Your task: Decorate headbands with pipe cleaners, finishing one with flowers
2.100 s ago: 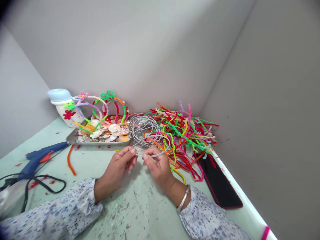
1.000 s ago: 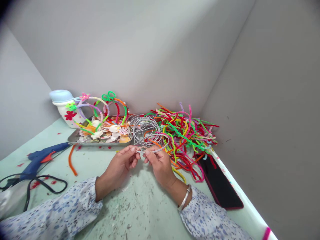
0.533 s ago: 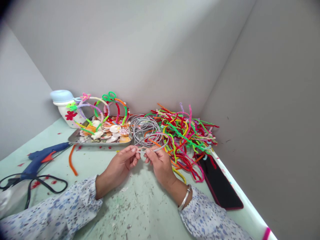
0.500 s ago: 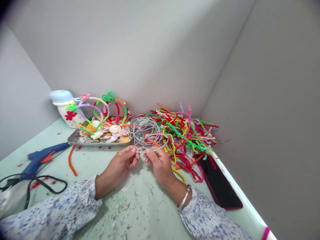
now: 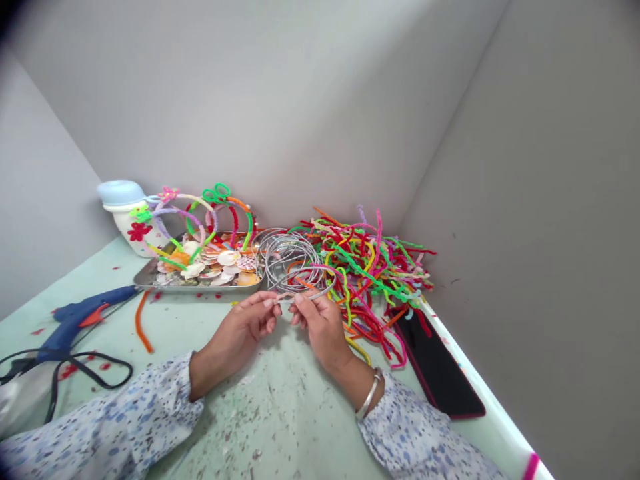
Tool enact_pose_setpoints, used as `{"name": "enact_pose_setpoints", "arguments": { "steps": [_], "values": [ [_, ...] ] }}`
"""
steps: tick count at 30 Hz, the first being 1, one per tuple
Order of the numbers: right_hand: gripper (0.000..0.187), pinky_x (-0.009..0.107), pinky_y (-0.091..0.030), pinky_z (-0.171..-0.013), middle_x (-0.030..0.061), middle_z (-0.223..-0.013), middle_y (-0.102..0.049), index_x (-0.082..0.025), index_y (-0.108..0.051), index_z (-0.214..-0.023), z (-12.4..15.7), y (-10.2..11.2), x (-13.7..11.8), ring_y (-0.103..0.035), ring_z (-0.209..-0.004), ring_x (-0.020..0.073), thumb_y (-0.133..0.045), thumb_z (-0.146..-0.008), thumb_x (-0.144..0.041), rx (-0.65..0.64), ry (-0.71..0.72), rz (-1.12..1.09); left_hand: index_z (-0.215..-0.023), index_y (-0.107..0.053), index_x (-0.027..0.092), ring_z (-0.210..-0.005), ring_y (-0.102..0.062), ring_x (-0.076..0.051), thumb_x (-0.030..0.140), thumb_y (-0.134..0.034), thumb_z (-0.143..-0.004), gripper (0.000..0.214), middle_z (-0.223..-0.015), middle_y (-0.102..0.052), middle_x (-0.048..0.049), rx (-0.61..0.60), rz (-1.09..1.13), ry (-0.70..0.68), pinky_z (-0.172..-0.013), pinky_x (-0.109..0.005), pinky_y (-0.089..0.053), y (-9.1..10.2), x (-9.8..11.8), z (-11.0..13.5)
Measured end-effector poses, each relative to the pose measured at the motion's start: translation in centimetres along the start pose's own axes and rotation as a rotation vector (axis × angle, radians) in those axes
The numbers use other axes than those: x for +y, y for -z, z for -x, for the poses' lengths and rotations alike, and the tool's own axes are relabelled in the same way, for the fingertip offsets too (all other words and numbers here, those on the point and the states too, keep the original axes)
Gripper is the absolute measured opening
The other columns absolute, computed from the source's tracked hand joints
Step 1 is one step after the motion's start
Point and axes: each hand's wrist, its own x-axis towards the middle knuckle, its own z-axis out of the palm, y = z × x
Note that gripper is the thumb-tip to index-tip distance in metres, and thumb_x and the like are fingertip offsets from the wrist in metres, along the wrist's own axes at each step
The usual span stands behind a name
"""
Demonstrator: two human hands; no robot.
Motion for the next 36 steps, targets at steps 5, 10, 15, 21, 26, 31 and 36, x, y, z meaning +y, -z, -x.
{"name": "enact_pose_setpoints", "arguments": {
  "steps": [5,10,15,21,26,31,36],
  "values": [
    [0.023,0.024,-0.039,-0.051,-0.0011,-0.061,-0.059,-0.017,-0.062,-0.073,0.1,0.0,0.3,-0.053,-0.054,0.0117,-0.054,-0.087,-0.034,-0.030,0.008,0.034,-0.087,-0.058,0.015,-0.053,-0.050,-0.006,0.019,-0.058,-0.081,0.008,-0.070,-0.059,0.0002,0.014,-0.017,-0.003,-0.051,-0.017,-0.036,0.2,-0.2,-0.1],
    [0.029,0.026,-0.044,-0.055,0.0042,-0.078,-0.066,-0.017,-0.068,-0.088,0.3,-0.2,0.2,-0.059,-0.066,0.0155,-0.048,-0.091,-0.037,-0.069,0.056,0.170,-0.085,-0.057,0.016,-0.053,-0.050,-0.006,0.020,-0.059,-0.080,0.007,-0.070,-0.059,0.0008,0.007,-0.033,-0.013,-0.051,-0.017,-0.035,0.1,-0.2,-0.2],
    [0.027,0.029,-0.048,-0.064,0.0054,-0.092,-0.068,-0.021,-0.069,-0.100,0.3,-0.2,-0.3,-0.062,-0.081,0.0184,-0.047,-0.092,-0.035,-0.027,0.128,0.256,-0.084,-0.058,0.015,-0.052,-0.050,-0.006,0.022,-0.057,-0.081,0.007,-0.071,-0.060,-0.0002,-0.010,-0.106,-0.029,-0.050,-0.018,-0.035,0.0,-0.3,-0.1],
    [0.021,0.040,-0.039,-0.097,0.0048,-0.104,-0.066,-0.024,-0.069,-0.100,0.1,-0.2,-0.6,-0.055,-0.107,0.0214,-0.050,-0.090,-0.025,-0.075,0.315,0.311,-0.089,-0.059,0.015,-0.052,-0.051,-0.006,0.024,-0.057,-0.082,0.011,-0.075,-0.063,-0.0017,-0.051,-0.150,-0.022,-0.050,-0.018,-0.036,0.0,-0.7,0.1],
    [0.022,0.041,-0.039,-0.097,0.0048,-0.102,-0.066,-0.025,-0.069,-0.098,0.0,-0.2,-0.9,-0.057,-0.103,0.0210,-0.050,-0.089,-0.020,-0.148,0.357,0.324,-0.088,-0.059,0.016,-0.050,-0.052,-0.006,0.024,-0.057,-0.082,0.011,-0.076,-0.063,-0.0009,-0.084,-0.148,-0.010,-0.050,-0.018,-0.036,0.0,-0.7,0.2],
    [0.024,0.039,-0.038,-0.098,0.0047,-0.103,-0.065,-0.025,-0.071,-0.095,0.1,0.1,-1.1,-0.055,-0.108,0.0211,-0.050,-0.087,-0.017,-0.182,0.346,0.399,-0.085,-0.059,0.015,-0.048,-0.051,-0.004,0.023,-0.055,-0.083,0.009,-0.075,-0.061,0.0002,-0.114,-0.217,0.002,-0.047,-0.017,-0.033,-0.1,-0.7,0.2],
    [0.020,0.038,-0.041,-0.095,0.0056,-0.107,-0.063,-0.024,-0.067,-0.101,0.2,-0.1,-0.9,-0.054,-0.108,0.0219,-0.053,-0.086,-0.022,-0.101,0.313,0.375,-0.085,-0.058,0.017,-0.047,-0.049,-0.005,0.027,-0.058,-0.081,0.011,-0.072,-0.062,0.0011,-0.043,-0.147,-0.006,-0.047,-0.018,-0.035,-0.2,-0.6,0.2]
  ]
}}
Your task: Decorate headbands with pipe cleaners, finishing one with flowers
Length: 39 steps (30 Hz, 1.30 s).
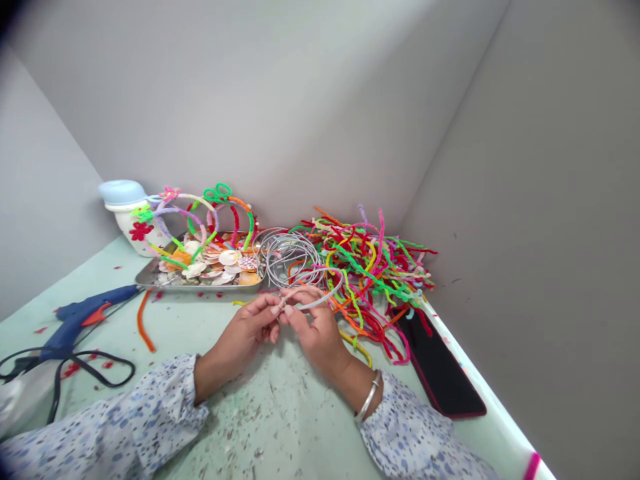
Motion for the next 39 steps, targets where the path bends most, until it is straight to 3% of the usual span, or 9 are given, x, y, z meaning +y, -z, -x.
{"name": "enact_pose_setpoints", "arguments": {
  "steps": [5,10,14,18,21,25,29,33,39],
  "values": [
    [0.017,0.035,-0.048,-0.082,0.0059,-0.104,-0.060,-0.023,-0.063,-0.100,0.1,-0.3,0.0,-0.059,-0.097,0.0206,-0.051,-0.089,-0.028,0.058,-0.094,-0.136,-0.086,-0.056,0.018,-0.046,-0.048,-0.005,0.029,-0.061,-0.079,0.014,-0.071,-0.062,0.0014,0.061,0.032,-0.049,-0.047,-0.018,-0.035,0.0,0.2,0.1],
    [0.017,0.038,-0.048,-0.085,0.0075,-0.104,-0.062,-0.023,-0.064,-0.098,0.2,-0.3,-0.2,-0.056,-0.104,0.0237,-0.054,-0.086,-0.029,0.074,-0.022,-0.088,-0.086,-0.056,0.018,-0.046,-0.047,-0.005,0.030,-0.061,-0.080,0.014,-0.069,-0.061,0.0022,0.072,-0.028,-0.069,-0.046,-0.017,-0.035,0.1,0.0,0.0],
    [0.022,0.036,-0.050,-0.079,0.0087,-0.120,-0.056,-0.023,-0.061,-0.106,0.3,-0.2,-0.6,-0.061,-0.091,0.0198,-0.057,-0.084,-0.028,0.068,-0.051,-0.093,-0.086,-0.057,0.017,-0.047,-0.047,-0.005,0.029,-0.061,-0.080,0.015,-0.070,-0.061,0.0014,0.042,-0.066,-0.063,-0.047,-0.018,-0.036,0.0,-0.1,0.1],
    [0.023,0.033,-0.051,-0.076,0.0084,-0.123,-0.055,-0.024,-0.062,-0.104,0.3,-0.3,-0.7,-0.061,-0.092,0.0201,-0.061,-0.082,-0.029,0.034,-0.072,-0.104,-0.086,-0.056,0.017,-0.045,-0.045,-0.005,0.029,-0.061,-0.080,0.014,-0.065,-0.059,0.0033,0.049,-0.004,-0.074,-0.046,-0.017,-0.034,0.0,0.0,0.1],
    [0.032,0.032,-0.051,-0.073,0.0085,-0.118,-0.058,-0.024,-0.058,-0.113,0.2,-0.5,-0.5,-0.060,-0.089,0.0192,-0.061,-0.082,-0.030,0.029,-0.123,-0.149,-0.087,-0.055,0.018,-0.046,-0.046,-0.005,0.029,-0.061,-0.080,0.015,-0.066,-0.058,0.0037,0.073,0.078,-0.096,-0.047,-0.017,-0.035,0.2,0.3,0.0],
    [0.040,0.028,-0.050,-0.060,0.0072,-0.106,-0.060,-0.024,-0.048,-0.123,-0.2,-0.2,0.3,-0.061,-0.079,0.0167,-0.055,-0.084,-0.031,0.169,-0.260,-0.325,-0.088,-0.054,0.018,-0.048,-0.048,-0.004,0.027,-0.062,-0.079,0.015,-0.069,-0.059,0.0032,0.128,0.113,-0.112,-0.047,-0.016,-0.036,0.5,0.6,-0.3],
    [0.034,0.025,-0.047,-0.053,0.0049,-0.100,-0.063,-0.023,-0.053,-0.115,-0.7,0.3,1.3,-0.061,-0.071,0.0151,-0.056,-0.083,-0.032,0.330,-0.318,-0.340,-0.089,-0.054,0.019,-0.047,-0.048,-0.004,0.030,-0.062,-0.079,0.017,-0.071,-0.060,0.0032,0.161,0.060,-0.138,-0.046,-0.015,-0.036,0.7,0.7,-0.4],
    [0.023,0.026,-0.046,-0.052,0.0019,-0.081,-0.062,-0.020,-0.059,-0.101,-0.6,0.2,0.9,-0.059,-0.062,0.0145,-0.055,-0.083,-0.035,0.265,-0.349,-0.300,-0.089,-0.054,0.019,-0.046,-0.048,-0.004,0.032,-0.063,-0.078,0.019,-0.072,-0.061,0.0032,0.164,0.042,-0.147,-0.046,-0.016,-0.035,0.6,0.6,-0.4],
    [0.028,0.023,-0.043,-0.048,0.0010,-0.078,-0.061,-0.020,-0.058,-0.108,-0.5,-0.1,0.1,-0.057,-0.059,0.0128,-0.052,-0.085,-0.036,0.109,-0.344,-0.390,-0.090,-0.054,0.019,-0.046,-0.048,-0.004,0.033,-0.061,-0.079,0.019,-0.071,-0.060,0.0034,0.138,0.027,-0.140,-0.045,-0.016,-0.035,0.5,0.4,-0.3]
  ]
}}
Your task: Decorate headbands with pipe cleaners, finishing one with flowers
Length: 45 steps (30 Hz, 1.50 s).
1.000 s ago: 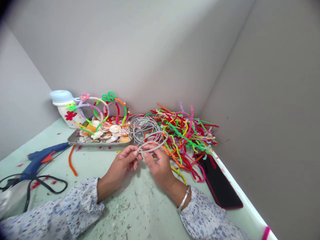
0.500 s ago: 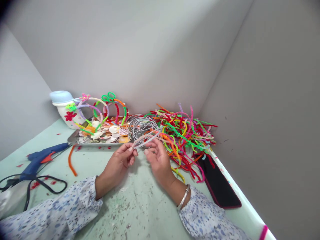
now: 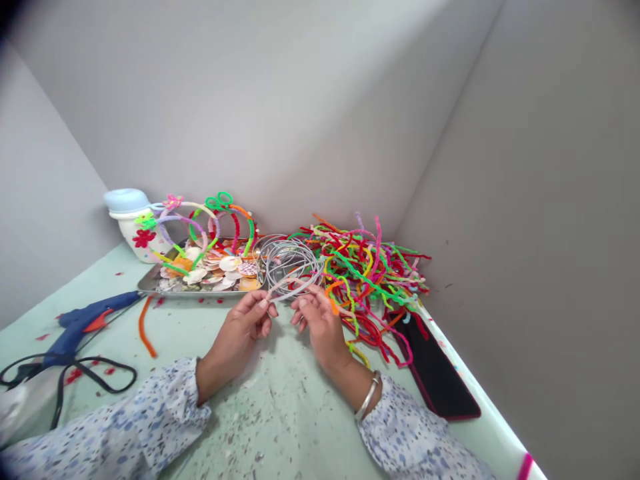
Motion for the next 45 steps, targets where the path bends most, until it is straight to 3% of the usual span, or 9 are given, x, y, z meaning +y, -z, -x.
{"name": "enact_pose_setpoints", "arguments": {
  "steps": [11,16,19,25,31,35,39,43,45],
  "values": [
    [0.026,0.024,-0.042,-0.052,-0.0008,-0.072,-0.060,-0.020,-0.061,-0.103,1.8,-2.0,-2.3,-0.055,-0.060,0.0127,-0.059,-0.078,-0.028,-0.097,-0.020,-0.067,-0.087,-0.054,0.019,-0.045,-0.046,-0.006,0.036,-0.059,-0.080,0.020,-0.068,-0.059,0.0034,0.019,-0.131,-0.104,-0.045,-0.019,-0.034,-1.9,1.9,2.7],
    [0.025,0.025,-0.042,-0.050,0.0022,-0.085,-0.063,-0.021,-0.061,-0.102,2.2,-2.5,-2.7,-0.056,-0.062,0.0137,-0.052,-0.081,-0.030,0.000,0.063,-0.260,-0.089,-0.052,0.019,-0.044,-0.045,-0.006,0.038,-0.057,-0.081,0.021,-0.072,-0.060,0.0025,0.053,-0.140,-0.103,-0.044,-0.020,-0.033,-1.5,2.2,4.8],
    [0.031,0.025,-0.040,-0.047,0.0027,-0.073,-0.062,-0.017,-0.064,-0.095,1.8,-2.3,-2.8,-0.055,-0.055,0.0135,-0.049,-0.085,-0.042,0.121,0.039,-0.344,-0.089,-0.051,0.019,-0.044,-0.044,-0.006,0.038,-0.054,-0.083,0.020,-0.072,-0.059,0.0027,0.065,-0.154,-0.103,-0.044,-0.019,-0.032,-0.7,1.9,5.6],
    [0.039,0.024,-0.038,-0.039,0.0017,-0.056,-0.059,-0.014,-0.065,-0.076,0.2,0.3,-2.8,-0.050,-0.043,0.0113,-0.053,-0.083,-0.051,0.326,-0.109,-0.332,-0.087,-0.051,0.018,-0.045,-0.044,-0.006,0.038,-0.053,-0.084,0.020,-0.072,-0.058,0.0031,0.083,-0.170,-0.117,-0.045,-0.020,-0.032,0.1,1.6,6.5],
    [0.033,0.024,-0.041,-0.039,-0.0009,-0.054,-0.056,-0.017,-0.060,-0.073,-2.7,5.7,-3.2,-0.050,-0.043,0.0110,-0.050,-0.085,-0.046,0.506,-0.118,-0.371,-0.089,-0.050,0.018,-0.045,-0.044,-0.006,0.039,-0.053,-0.084,0.022,-0.073,-0.058,0.0030,0.085,-0.157,-0.104,-0.045,-0.020,-0.031,0.0,1.8,6.8],
    [0.031,0.023,-0.037,-0.040,-0.0042,-0.054,-0.051,-0.019,-0.055,-0.071,-2.2,6.2,-2.5,-0.045,-0.042,0.0101,-0.050,-0.085,-0.047,0.567,-0.004,-0.242,-0.090,-0.049,0.019,-0.046,-0.045,-0.006,0.039,-0.051,-0.085,0.021,-0.073,-0.058,0.0032,0.087,-0.161,-0.101,-0.045,-0.019,-0.031,0.1,1.6,6.5],
    [0.024,0.023,-0.038,-0.049,-0.0046,-0.057,-0.049,-0.020,-0.054,-0.070,1.3,2.5,-0.8,-0.045,-0.050,0.0108,-0.054,-0.085,-0.038,0.335,0.213,0.171,-0.091,-0.047,0.018,-0.045,-0.044,-0.006,0.037,-0.050,-0.086,0.019,-0.070,-0.057,0.0035,0.078,-0.158,-0.092,-0.045,-0.019,-0.031,0.4,1.4,5.9],
    [0.016,0.026,-0.042,-0.058,-0.0001,-0.070,-0.058,-0.019,-0.061,-0.090,4.1,-1.1,0.1,-0.052,-0.061,0.0141,-0.057,-0.084,-0.033,-0.091,0.148,0.307,-0.090,-0.047,0.018,-0.045,-0.044,-0.005,0.037,-0.049,-0.087,0.019,-0.070,-0.057,0.0036,0.053,-0.180,-0.098,-0.045,-0.019,-0.032,0.5,1.1,5.9],
    [0.019,0.025,-0.042,-0.057,0.0003,-0.073,-0.058,-0.019,-0.061,-0.096,4.6,-1.8,0.1,-0.052,-0.061,0.0134,-0.054,-0.086,-0.033,-0.150,0.114,0.238,-0.090,-0.048,0.018,-0.046,-0.045,-0.005,0.037,-0.048,-0.088,0.020,-0.069,-0.057,0.0033,0.011,-0.195,-0.082,-0.046,-0.019,-0.034,0.4,0.8,6.0]
  ]
}}
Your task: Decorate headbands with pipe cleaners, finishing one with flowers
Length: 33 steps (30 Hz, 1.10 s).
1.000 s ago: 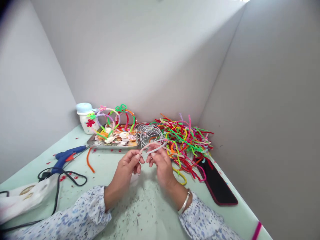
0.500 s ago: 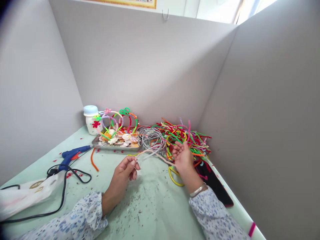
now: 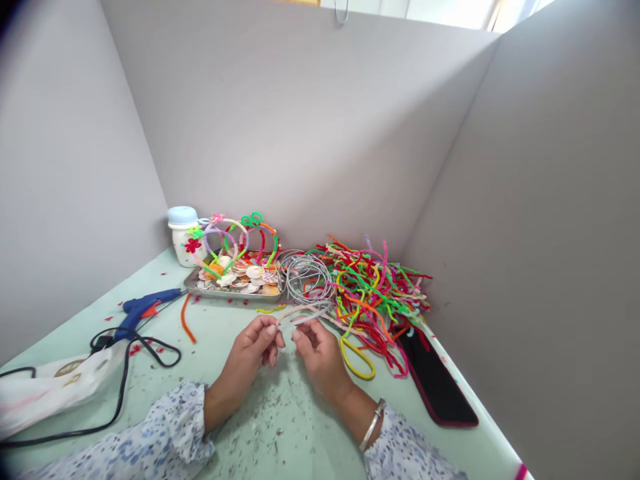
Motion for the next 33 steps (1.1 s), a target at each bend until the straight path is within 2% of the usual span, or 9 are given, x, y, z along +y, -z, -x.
{"name": "enact_pose_setpoints", "arguments": {
  "steps": [7,13,21,25,28,31,33],
  "values": [
    [0.023,0.024,-0.039,-0.052,-0.0010,-0.067,-0.055,-0.017,-0.061,-0.094,-0.3,0.4,-0.1,-0.049,-0.054,0.0105,-0.049,-0.090,-0.036,-0.021,-0.055,-0.118,-0.087,-0.046,0.018,-0.041,-0.046,-0.005,0.035,-0.049,-0.086,0.017,-0.067,-0.060,0.0030,-0.138,-0.027,0.098,-0.041,-0.018,-0.027,-0.2,-0.7,0.1],
    [0.023,0.023,-0.038,-0.051,-0.0022,-0.061,-0.054,-0.017,-0.061,-0.096,-0.1,0.4,-0.1,-0.048,-0.053,0.0107,-0.050,-0.089,-0.036,-0.032,-0.053,-0.120,-0.081,-0.052,0.016,-0.047,-0.046,-0.005,0.023,-0.057,-0.078,0.009,-0.066,-0.055,0.0036,-0.109,-0.068,0.077,-0.045,-0.019,-0.030,-0.4,-0.4,-0.2],
    [0.024,0.023,-0.039,-0.048,-0.0020,-0.057,-0.055,-0.016,-0.061,-0.089,0.2,0.4,-0.2,-0.049,-0.050,0.0106,-0.051,-0.089,-0.037,-0.031,-0.087,-0.136,-0.077,-0.054,0.015,-0.054,-0.045,-0.008,0.023,-0.061,-0.075,0.011,-0.064,-0.053,0.0032,-0.088,-0.076,0.082,-0.052,-0.020,-0.034,-0.3,-0.3,-0.3],
    [0.022,0.023,-0.039,-0.049,-0.0021,-0.056,-0.054,-0.016,-0.061,-0.087,0.2,0.4,-0.3,-0.049,-0.050,0.0109,-0.050,-0.089,-0.035,-0.044,-0.082,-0.155,-0.078,-0.053,0.016,-0.055,-0.047,-0.008,0.022,-0.062,-0.074,0.012,-0.064,-0.054,0.0032,-0.115,-0.063,0.099,-0.053,-0.021,-0.035,-0.2,-0.3,-0.3],
    [0.018,0.023,-0.040,-0.048,-0.0013,-0.065,-0.057,-0.018,-0.060,-0.095,0.1,0.3,-0.3,-0.051,-0.052,0.0107,-0.052,-0.087,-0.032,-0.030,-0.090,-0.207,-0.078,-0.053,0.016,-0.055,-0.047,-0.008,0.021,-0.063,-0.073,0.012,-0.064,-0.055,0.0031,-0.127,-0.058,0.110,-0.053,-0.021,-0.036,-0.3,-0.1,-0.3],
    [0.025,0.022,-0.041,-0.048,0.0008,-0.085,-0.060,-0.021,-0.055,-0.109,0.1,0.4,-0.3,-0.054,-0.055,0.0100,-0.053,-0.085,-0.028,-0.014,-0.107,-0.279,-0.076,-0.053,0.016,-0.052,-0.047,-0.008,0.021,-0.064,-0.072,0.013,-0.063,-0.056,0.0030,-0.138,-0.054,0.121,-0.051,-0.020,-0.036,-0.4,0.2,-0.3],
    [0.026,0.022,-0.041,-0.049,0.0020,-0.091,-0.060,-0.022,-0.056,-0.110,0.0,0.5,-0.3,-0.055,-0.056,0.0099,-0.053,-0.084,-0.027,-0.040,-0.118,-0.311,-0.075,-0.053,0.016,-0.050,-0.046,-0.008,0.021,-0.064,-0.071,0.013,-0.061,-0.056,0.0032,-0.144,-0.057,0.124,-0.049,-0.020,-0.035,-0.5,0.4,-0.2]
  ]
}}
